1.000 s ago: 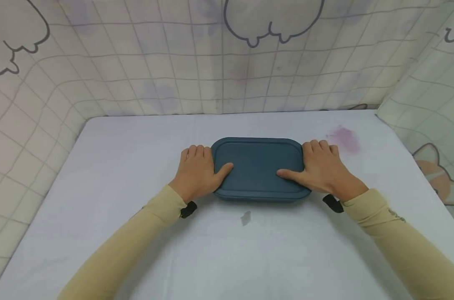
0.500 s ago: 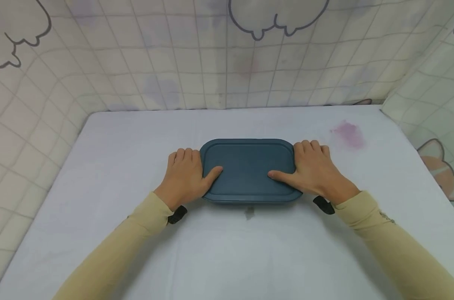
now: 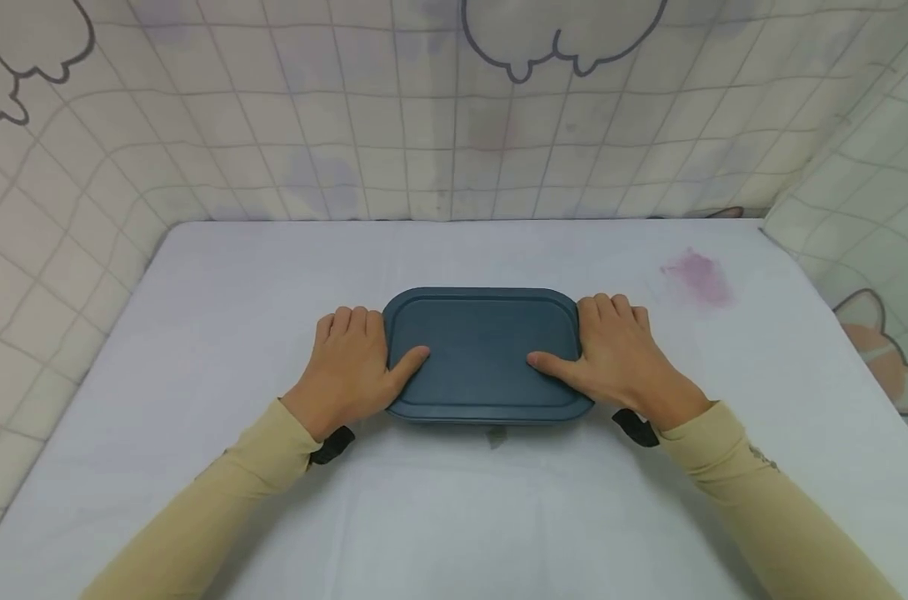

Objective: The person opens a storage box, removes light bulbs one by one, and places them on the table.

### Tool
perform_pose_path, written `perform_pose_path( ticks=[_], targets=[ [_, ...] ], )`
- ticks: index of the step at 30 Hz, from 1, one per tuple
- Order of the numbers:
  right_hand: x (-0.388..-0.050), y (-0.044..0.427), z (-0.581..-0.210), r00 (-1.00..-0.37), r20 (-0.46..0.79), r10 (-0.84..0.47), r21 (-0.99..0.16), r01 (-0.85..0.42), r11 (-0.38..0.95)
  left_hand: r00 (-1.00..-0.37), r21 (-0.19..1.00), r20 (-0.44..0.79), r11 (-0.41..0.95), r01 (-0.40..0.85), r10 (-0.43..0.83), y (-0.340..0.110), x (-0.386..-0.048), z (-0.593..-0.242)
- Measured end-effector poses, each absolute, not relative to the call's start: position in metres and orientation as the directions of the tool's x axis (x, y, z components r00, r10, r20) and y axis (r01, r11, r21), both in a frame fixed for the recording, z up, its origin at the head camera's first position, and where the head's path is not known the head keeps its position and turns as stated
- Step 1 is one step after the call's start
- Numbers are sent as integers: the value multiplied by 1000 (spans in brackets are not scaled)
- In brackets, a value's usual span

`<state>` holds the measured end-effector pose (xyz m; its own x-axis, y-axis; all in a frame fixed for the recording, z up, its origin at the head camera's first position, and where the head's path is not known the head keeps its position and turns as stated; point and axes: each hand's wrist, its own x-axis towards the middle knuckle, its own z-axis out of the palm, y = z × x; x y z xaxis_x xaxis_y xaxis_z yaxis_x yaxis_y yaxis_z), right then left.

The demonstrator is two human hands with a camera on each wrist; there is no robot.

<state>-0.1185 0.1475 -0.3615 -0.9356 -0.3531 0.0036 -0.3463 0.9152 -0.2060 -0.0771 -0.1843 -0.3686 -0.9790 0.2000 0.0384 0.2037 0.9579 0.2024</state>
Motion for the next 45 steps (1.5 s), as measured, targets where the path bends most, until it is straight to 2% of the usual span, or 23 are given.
perform_pose_path(
  ticks=[9,23,36,39,45],
  targets=[
    [-118,148,-359,-932,-9,-363,-211,-353,911,-977,206,75,956,210,199,-184,-77,-368],
    [-109,147,-362,-925,-1,-379,-200,-371,907,-977,177,67,961,213,204,-186,-63,-367],
    [-106,145,-358,-929,-87,-359,-273,-324,906,-982,190,-26,966,177,185,-192,-68,-359],
    [-106,147,-356,-924,-127,-361,-338,-302,891,-985,267,-8,950,163,171,-197,-70,-357],
    [-107,157,-351,-936,-93,-339,-534,-240,811,-994,562,25,821,102,106,-213,-74,-360]
  ],
)
